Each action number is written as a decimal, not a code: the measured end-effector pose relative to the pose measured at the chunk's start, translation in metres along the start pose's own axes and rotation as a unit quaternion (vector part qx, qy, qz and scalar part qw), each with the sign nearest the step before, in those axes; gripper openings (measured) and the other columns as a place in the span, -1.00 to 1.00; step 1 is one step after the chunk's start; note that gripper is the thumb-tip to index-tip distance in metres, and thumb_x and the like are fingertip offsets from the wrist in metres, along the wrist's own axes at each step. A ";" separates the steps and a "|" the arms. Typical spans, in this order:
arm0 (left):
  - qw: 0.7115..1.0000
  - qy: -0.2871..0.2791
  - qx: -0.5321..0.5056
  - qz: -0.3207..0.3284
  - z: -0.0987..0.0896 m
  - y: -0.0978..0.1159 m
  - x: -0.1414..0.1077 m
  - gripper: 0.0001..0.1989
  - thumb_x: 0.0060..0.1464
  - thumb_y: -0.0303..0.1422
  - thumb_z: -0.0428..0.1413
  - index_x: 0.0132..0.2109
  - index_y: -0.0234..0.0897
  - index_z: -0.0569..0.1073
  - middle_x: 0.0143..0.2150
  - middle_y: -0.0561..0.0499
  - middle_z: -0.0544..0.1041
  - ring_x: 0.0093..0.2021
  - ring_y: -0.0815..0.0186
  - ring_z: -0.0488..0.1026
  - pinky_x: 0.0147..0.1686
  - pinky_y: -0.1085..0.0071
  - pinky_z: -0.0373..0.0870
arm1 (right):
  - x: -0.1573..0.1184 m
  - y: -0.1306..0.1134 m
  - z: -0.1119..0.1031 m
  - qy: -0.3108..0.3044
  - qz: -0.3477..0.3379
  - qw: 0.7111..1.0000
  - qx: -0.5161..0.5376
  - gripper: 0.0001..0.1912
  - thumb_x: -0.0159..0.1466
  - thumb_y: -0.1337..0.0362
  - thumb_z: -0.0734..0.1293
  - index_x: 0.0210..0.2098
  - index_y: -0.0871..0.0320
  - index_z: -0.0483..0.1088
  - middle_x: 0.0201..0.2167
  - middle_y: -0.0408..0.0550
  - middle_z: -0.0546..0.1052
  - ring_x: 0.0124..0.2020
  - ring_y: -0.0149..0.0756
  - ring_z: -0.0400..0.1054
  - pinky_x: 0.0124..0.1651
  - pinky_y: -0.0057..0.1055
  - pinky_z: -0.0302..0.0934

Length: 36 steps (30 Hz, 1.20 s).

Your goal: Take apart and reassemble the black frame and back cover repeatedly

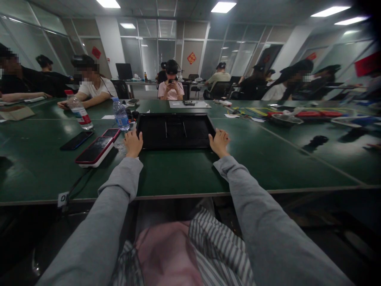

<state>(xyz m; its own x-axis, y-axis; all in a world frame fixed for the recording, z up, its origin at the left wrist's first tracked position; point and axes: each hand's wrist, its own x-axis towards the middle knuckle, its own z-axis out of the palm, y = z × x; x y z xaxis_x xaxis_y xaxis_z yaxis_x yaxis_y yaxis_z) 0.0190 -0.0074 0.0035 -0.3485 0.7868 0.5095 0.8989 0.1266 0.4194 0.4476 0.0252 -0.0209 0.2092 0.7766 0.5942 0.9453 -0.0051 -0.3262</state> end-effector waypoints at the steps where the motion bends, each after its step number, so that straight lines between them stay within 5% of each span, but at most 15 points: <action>1: 1.000 -0.007 0.000 0.018 -0.001 0.003 -0.002 -0.44 0.40 -0.16 -0.14 0.35 -0.38 0.36 0.31 -0.38 0.37 0.35 -0.13 0.22 0.29 -0.04 0.15 | -0.002 -0.003 0.001 -0.012 -0.016 1.000 -0.008 -0.38 0.48 0.00 0.01 0.34 0.25 0.22 0.29 0.39 0.23 0.31 0.19 0.05 0.26 0.24 -0.01; 6: 0.998 -0.045 0.003 0.044 -0.002 0.007 -0.007 -0.47 0.36 -0.21 -0.06 0.35 -0.35 0.36 0.38 -0.36 0.28 0.37 -0.15 0.18 0.29 -0.04 0.17 | -0.007 -0.008 0.002 -0.036 -0.040 0.998 -0.038 -0.38 0.49 0.04 -0.01 0.33 0.30 0.24 0.33 0.43 0.22 0.33 0.20 0.06 0.29 0.25 -0.05; 12: 0.998 -0.055 -0.027 -0.006 0.003 0.003 -0.001 -0.38 0.31 -0.21 0.03 0.42 -0.37 0.25 0.42 -0.39 0.20 0.34 -0.13 0.30 0.25 0.07 0.27 | -0.007 -0.008 -0.001 -0.052 -0.045 0.997 -0.035 -0.40 0.48 0.08 0.03 0.33 0.34 0.22 0.33 0.46 0.22 0.34 0.22 0.05 0.29 0.24 -0.04; 20: 0.984 -0.096 -0.113 -0.096 0.015 -0.022 0.024 -0.54 0.37 -0.29 -0.06 0.29 -0.38 0.42 0.25 -0.26 0.51 0.27 0.09 0.43 0.22 0.29 0.29 | -0.004 0.000 0.002 -0.014 -0.039 0.999 -0.014 -0.43 0.47 0.05 0.06 0.30 0.27 0.25 0.31 0.38 0.23 0.33 0.18 0.05 0.29 0.18 -0.01; 29: 0.983 -0.102 -0.115 -0.105 0.020 -0.034 0.030 -0.52 0.39 -0.17 -0.08 0.17 -0.38 0.55 0.16 -0.25 0.58 0.18 0.08 0.50 0.12 0.32 0.36 | 0.008 0.022 0.005 0.001 0.097 0.994 0.039 -0.47 0.40 0.17 0.12 0.26 0.33 0.27 0.27 0.44 0.26 0.31 0.22 0.10 0.24 0.16 0.11; 36: 0.989 -0.094 -0.080 -0.084 0.023 -0.036 0.030 -0.51 0.43 -0.21 -0.16 0.09 -0.40 0.58 0.11 -0.31 0.59 0.15 0.01 0.51 0.08 0.26 0.36 | 0.012 0.028 0.008 -0.066 0.137 0.986 0.072 -0.51 0.40 0.22 0.15 0.23 0.34 0.31 0.17 0.39 0.40 0.22 0.17 0.25 0.25 0.06 0.13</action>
<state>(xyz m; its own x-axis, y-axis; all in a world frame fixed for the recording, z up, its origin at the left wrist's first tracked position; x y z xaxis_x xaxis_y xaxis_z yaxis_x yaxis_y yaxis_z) -0.0175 0.0260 -0.0131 -0.4206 0.8630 0.2798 0.7732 0.1796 0.6081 0.4748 0.0393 -0.0290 0.4089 0.8336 0.3713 0.8102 -0.1444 -0.5681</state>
